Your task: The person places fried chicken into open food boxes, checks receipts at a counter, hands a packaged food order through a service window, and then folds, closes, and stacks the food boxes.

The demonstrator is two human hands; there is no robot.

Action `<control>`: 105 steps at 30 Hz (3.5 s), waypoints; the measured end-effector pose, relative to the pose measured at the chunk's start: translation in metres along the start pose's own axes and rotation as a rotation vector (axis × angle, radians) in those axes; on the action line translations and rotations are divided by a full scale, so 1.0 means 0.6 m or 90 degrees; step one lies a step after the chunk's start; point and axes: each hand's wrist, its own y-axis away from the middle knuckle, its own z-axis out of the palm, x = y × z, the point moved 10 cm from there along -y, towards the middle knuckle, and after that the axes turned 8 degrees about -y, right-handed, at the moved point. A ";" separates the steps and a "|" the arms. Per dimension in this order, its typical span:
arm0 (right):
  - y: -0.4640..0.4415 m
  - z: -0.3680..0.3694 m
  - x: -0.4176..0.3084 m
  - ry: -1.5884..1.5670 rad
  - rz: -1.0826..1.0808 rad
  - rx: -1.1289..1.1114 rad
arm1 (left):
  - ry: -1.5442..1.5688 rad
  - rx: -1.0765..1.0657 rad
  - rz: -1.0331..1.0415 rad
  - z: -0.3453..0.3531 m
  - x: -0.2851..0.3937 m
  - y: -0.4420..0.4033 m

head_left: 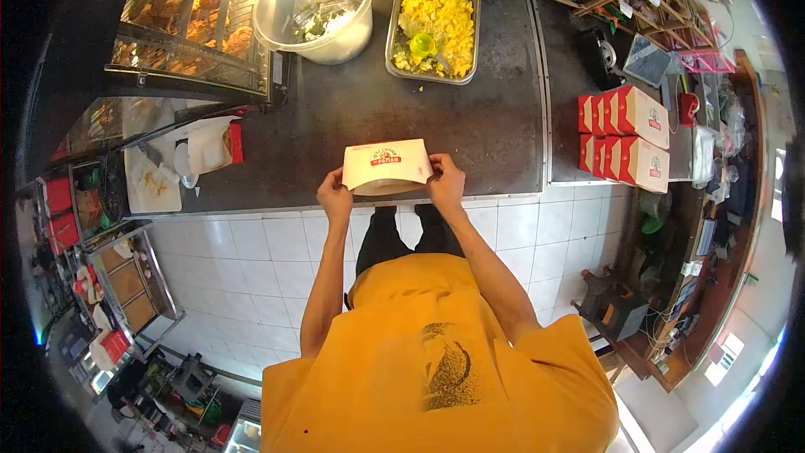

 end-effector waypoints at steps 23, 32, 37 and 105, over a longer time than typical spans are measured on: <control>-0.017 0.058 -0.008 0.202 0.009 -0.070 | -0.227 -0.104 0.096 0.030 0.004 -0.014; -0.027 0.069 -0.021 0.223 -0.003 -0.109 | -0.207 -0.023 0.154 0.025 0.041 -0.034; -0.018 0.067 -0.019 0.159 -0.047 -0.093 | -0.162 0.026 0.133 0.038 0.009 -0.037; 0.006 0.194 -0.138 0.256 -0.450 -0.383 | -0.154 -0.302 0.202 0.060 0.008 0.082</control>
